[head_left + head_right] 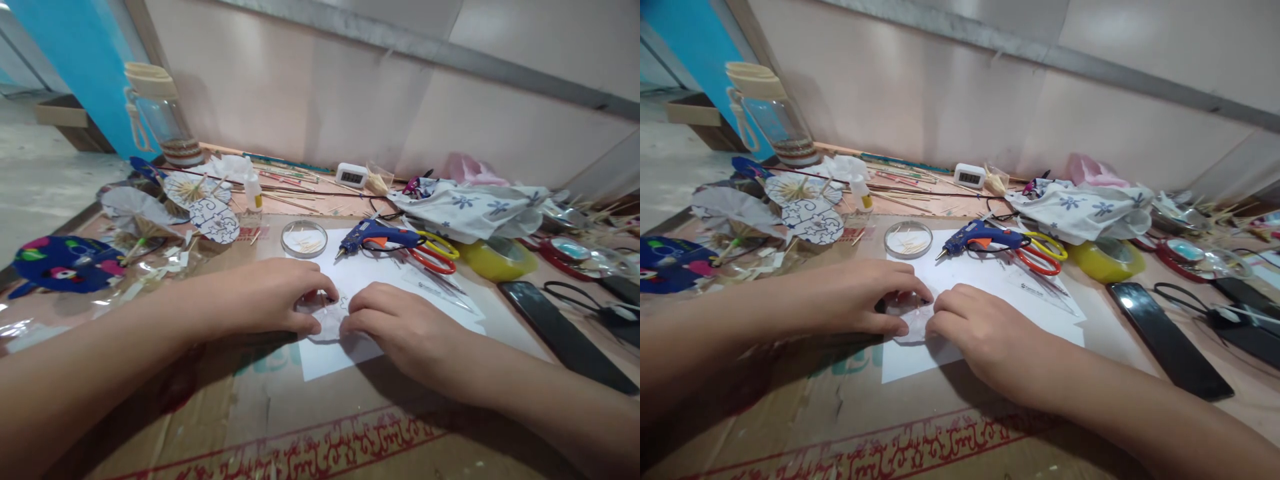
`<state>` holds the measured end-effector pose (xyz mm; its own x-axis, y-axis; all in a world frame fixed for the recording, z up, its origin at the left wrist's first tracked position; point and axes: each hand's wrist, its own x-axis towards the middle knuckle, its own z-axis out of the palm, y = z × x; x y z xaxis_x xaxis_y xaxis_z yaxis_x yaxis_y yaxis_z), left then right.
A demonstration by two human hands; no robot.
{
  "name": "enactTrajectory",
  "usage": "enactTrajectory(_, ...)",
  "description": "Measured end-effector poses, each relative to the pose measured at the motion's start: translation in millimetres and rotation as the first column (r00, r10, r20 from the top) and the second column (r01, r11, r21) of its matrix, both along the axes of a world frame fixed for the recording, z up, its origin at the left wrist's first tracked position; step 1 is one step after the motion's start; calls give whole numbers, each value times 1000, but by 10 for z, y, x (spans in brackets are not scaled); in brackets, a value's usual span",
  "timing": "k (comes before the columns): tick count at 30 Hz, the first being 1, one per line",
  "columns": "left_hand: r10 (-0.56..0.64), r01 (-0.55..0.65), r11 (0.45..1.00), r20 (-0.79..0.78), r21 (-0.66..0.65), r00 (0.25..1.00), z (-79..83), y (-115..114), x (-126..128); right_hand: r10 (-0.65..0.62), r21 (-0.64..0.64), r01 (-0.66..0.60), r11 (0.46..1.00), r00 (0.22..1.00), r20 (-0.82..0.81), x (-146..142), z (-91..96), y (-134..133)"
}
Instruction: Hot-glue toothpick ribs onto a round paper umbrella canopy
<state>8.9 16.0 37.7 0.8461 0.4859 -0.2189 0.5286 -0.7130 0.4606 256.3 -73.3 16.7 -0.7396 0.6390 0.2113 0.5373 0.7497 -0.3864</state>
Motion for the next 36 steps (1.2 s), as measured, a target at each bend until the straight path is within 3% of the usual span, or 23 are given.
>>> enactTrajectory(4,-1,1,1000,3,5,1000,-20,5,-7,-36,-77,39,996,999,41,112,170,10)
enactTrajectory(8,5,-5,1000,20,0,1000,-32,9,-17,-243,27,242,970,969,45,186,208,180)
enactTrajectory(12,9,-8,1000,25,-2,1000,-20,4,-18,-304,114,301,947,952,17,128,178,227)
enactTrajectory(14,-2,2,1000,26,-6,1000,-15,5,-18,-282,50,285,957,958,-60,30,168,182)
enactTrajectory(17,-38,38,999,33,-1,999,-23,12,-17,-167,-26,165,986,978,-122,-142,129,126)
enactTrajectory(26,-56,56,998,0,33,998,-29,3,-1,-63,-5,63,998,998,30,-238,-92,176)
enactTrajectory(36,-65,64,997,23,52,998,-91,28,-25,-33,-124,51,991,990,140,-269,65,203)
